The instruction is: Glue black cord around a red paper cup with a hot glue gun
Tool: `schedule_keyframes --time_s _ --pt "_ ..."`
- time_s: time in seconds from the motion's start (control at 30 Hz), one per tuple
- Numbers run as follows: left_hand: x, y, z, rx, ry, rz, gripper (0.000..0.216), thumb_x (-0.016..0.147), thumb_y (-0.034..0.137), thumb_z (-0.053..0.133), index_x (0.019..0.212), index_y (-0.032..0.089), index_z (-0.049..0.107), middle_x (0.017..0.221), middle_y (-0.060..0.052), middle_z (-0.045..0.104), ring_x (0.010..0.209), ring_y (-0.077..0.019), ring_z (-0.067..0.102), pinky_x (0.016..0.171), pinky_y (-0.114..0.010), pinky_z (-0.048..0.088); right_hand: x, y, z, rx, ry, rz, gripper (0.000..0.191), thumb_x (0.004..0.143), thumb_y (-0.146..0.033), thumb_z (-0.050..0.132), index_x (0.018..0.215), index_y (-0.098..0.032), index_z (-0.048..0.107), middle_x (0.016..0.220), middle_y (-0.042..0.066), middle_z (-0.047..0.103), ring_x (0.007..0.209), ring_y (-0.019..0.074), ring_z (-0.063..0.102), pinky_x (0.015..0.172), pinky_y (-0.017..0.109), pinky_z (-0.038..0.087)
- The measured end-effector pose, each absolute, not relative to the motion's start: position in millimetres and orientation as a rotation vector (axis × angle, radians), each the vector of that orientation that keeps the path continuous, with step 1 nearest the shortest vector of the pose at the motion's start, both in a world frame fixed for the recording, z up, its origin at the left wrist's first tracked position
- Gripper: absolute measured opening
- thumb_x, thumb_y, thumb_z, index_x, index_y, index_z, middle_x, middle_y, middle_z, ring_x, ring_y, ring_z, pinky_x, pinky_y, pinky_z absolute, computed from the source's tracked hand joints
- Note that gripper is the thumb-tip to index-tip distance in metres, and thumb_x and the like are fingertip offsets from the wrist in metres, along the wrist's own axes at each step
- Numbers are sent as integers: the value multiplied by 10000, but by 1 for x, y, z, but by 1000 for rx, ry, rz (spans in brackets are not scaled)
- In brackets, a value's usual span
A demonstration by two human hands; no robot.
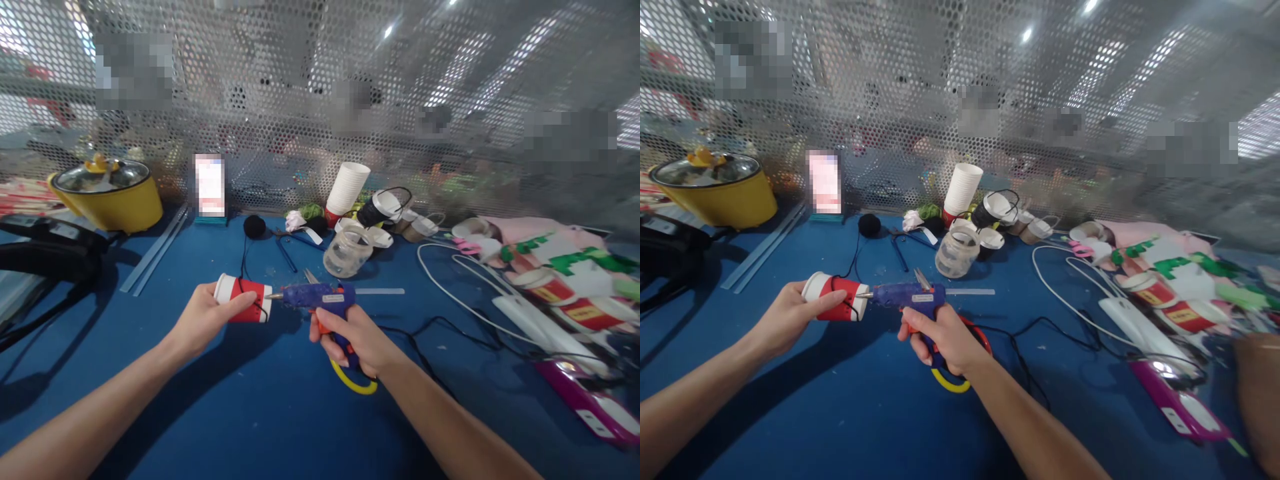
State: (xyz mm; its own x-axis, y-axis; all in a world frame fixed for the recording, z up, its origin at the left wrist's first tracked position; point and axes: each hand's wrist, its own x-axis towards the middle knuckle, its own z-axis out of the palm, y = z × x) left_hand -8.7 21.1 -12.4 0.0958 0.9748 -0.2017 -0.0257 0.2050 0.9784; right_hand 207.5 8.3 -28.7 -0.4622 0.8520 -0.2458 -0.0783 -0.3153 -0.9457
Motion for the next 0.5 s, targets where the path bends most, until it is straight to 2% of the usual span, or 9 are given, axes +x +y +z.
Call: schedule_keyframes --time_s 0.37,0.5 --pt "-11 21 -12 1146 1233 1058 133 634 272 673 655 141 674 628 -36 707 570 -153 636 557 -213 487 208 8 -32 -1043 -1272 1850 332 745 -416 548 607 -114 556 355 -53 418 278 40 330 285 175 245" --pt "-10 20 -13 1205 1251 1036 162 623 291 678 661 134 686 636 -47 708 579 -167 640 550 -221 493 208 9 -29 -1056 -1244 1808 350 764 -422 519 609 -110 556 323 -63 389 267 33 313 291 169 216"
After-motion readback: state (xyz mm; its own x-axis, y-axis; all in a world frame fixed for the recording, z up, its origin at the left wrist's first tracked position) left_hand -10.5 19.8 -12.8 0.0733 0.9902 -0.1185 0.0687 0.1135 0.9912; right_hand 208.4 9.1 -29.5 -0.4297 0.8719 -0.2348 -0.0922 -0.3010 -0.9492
